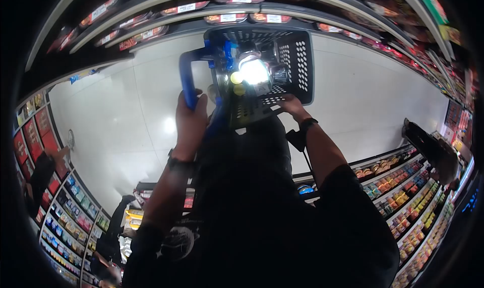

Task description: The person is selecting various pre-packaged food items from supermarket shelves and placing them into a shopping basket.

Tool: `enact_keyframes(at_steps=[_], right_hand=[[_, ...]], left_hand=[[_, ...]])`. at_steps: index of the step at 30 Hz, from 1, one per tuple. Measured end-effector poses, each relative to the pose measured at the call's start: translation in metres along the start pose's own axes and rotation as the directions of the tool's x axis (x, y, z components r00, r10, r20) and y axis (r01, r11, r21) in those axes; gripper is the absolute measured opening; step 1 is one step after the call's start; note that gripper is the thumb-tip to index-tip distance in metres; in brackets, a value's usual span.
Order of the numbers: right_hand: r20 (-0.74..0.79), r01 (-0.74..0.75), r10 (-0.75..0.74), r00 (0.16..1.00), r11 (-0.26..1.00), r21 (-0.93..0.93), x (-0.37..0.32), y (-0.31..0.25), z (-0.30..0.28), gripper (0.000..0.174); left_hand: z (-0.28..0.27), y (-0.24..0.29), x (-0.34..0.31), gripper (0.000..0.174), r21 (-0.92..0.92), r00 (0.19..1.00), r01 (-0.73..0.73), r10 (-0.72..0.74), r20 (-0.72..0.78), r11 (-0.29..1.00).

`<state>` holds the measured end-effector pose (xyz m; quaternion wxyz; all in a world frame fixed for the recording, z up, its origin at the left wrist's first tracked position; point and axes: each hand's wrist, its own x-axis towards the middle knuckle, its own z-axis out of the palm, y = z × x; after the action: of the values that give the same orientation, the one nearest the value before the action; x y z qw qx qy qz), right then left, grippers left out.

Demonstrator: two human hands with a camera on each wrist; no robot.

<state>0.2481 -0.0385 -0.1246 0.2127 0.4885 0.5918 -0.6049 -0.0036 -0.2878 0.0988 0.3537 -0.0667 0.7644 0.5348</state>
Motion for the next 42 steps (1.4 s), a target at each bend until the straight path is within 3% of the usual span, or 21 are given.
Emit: enact_keyframes(at_steps=[1,2,3,4,8,9,10,11,13,14,16,18,22,25,26,29,32,34,37,39,42], right_hand=[[-0.036,-0.031,0.03,0.999,0.999,-0.021,0.013,0.008,0.004,0.054],[-0.072,-0.069,0.05,0.996,0.955,-0.289,0.03,0.012,0.006,0.049],[-0.052,-0.116,0.104,0.993,0.922,-0.369,0.035,-0.008,0.012,0.04],[0.0,0.049,-0.053,0.999,0.929,-0.368,0.066,0.016,0.019,0.049],[0.037,0.261,-0.281,0.959,0.823,-0.504,0.171,0.075,0.044,0.047],[-0.002,0.121,-0.135,0.991,0.901,-0.417,0.189,0.082,0.056,0.037],[0.005,0.207,-0.23,0.973,0.863,-0.462,0.198,0.083,0.065,0.045],[-0.042,0.158,-0.198,0.979,0.875,-0.458,0.205,0.083,0.076,0.047],[-0.125,0.058,-0.127,0.984,0.89,-0.452,0.206,0.085,0.097,0.049],[-0.125,-0.023,-0.017,0.992,0.949,-0.314,0.2,0.072,0.099,0.052],[-0.189,0.025,-0.178,0.966,0.789,-0.614,0.181,0.061,0.109,0.055],[-0.533,-0.192,-0.109,0.839,0.857,-0.478,0.192,0.08,0.129,0.075],[-0.44,-0.278,0.105,0.892,0.895,-0.35,0.198,0.084,0.128,0.081],[-0.328,-0.132,0.028,0.944,0.945,-0.3,0.193,0.082,0.117,0.067],[-0.296,0.02,-0.143,0.944,0.924,-0.382,0.182,0.053,0.113,0.053],[-0.235,0.222,-0.413,0.88,0.795,-0.565,0.188,0.046,0.118,0.045],[-0.303,0.456,-0.611,0.732,0.769,-0.448,0.203,0.052,0.127,0.048],[-0.171,0.301,-0.299,0.939,0.954,-0.012,0.243,0.093,0.143,0.057],[-0.087,0.239,-0.223,0.971,0.877,0.417,0.247,0.079,0.154,0.073],[-0.138,0.229,-0.183,0.973,0.809,0.541,0.21,0.041,0.141,0.068],[0.026,-0.066,0.061,0.998,0.859,0.508,0.178,0.026,0.114,0.084]], left_hand=[[-0.009,0.001,-0.001,0.023,0.042,1.0,0.011,-0.01,-0.019,0.999],[-0.017,-0.002,0.002,0.022,0.029,0.999,0.005,-0.004,-0.038,1.0],[-0.024,-0.006,0.004,0.021,0.012,0.998,0.021,-0.02,-0.06,1.0],[-0.028,-0.006,0.004,0.021,0.005,0.996,0.033,-0.032,-0.078,0.999],[-0.02,0.005,0.003,0.022,-0.017,0.981,0.086,-0.087,-0.173,0.996],[-0.015,0.009,0.005,0.022,-0.004,0.96,0.151,-0.148,-0.236,0.988],[-0.02,-0.005,0.007,0.022,0.078,0.968,0.108,-0.087,-0.235,0.991],[-0.029,-0.018,0.011,0.022,0.158,0.974,0.062,-0.025,-0.225,0.985],[-0.021,-0.009,0.01,0.023,0.121,0.953,0.117,-0.078,-0.293,0.986],[-0.019,-0.006,0.012,0.024,0.081,0.958,0.124,-0.098,-0.271,0.989],[-0.015,-0.006,0.008,0.024,0.096,0.944,0.146,-0.109,-0.313,0.985],[-0.016,-0.004,0.007,0.02,0.042,0.94,0.15,-0.129,-0.316,0.988],[-0.016,-0.006,0.008,0.025,0.051,0.942,0.136,-0.113,-0.317,0.989],[-0.013,-0.006,0.006,0.028,0.045,0.941,0.135,-0.114,-0.318,0.99],[-0.012,-0.005,0.007,0.029,0.055,0.938,0.136,-0.111,-0.328,0.989],[-0.012,-0.004,0.007,0.03,0.083,0.943,0.126,-0.094,-0.319,0.989],[-0.014,-0.007,0.007,0.026,0.06,0.945,0.094,-0.07,-0.319,0.994],[-0.008,-0.006,0.008,0.025,0.089,0.944,0.09,-0.056,-0.324,0.992],[-0.012,-0.01,0.009,0.026,0.089,0.964,0.055,-0.029,-0.264,0.995],[-0.011,-0.011,0.01,0.026,0.044,0.967,0.024,-0.012,-0.254,0.999],[-0.016,-0.011,0.01,0.024,0.097,0.953,0.07,-0.037,-0.302,0.993]])
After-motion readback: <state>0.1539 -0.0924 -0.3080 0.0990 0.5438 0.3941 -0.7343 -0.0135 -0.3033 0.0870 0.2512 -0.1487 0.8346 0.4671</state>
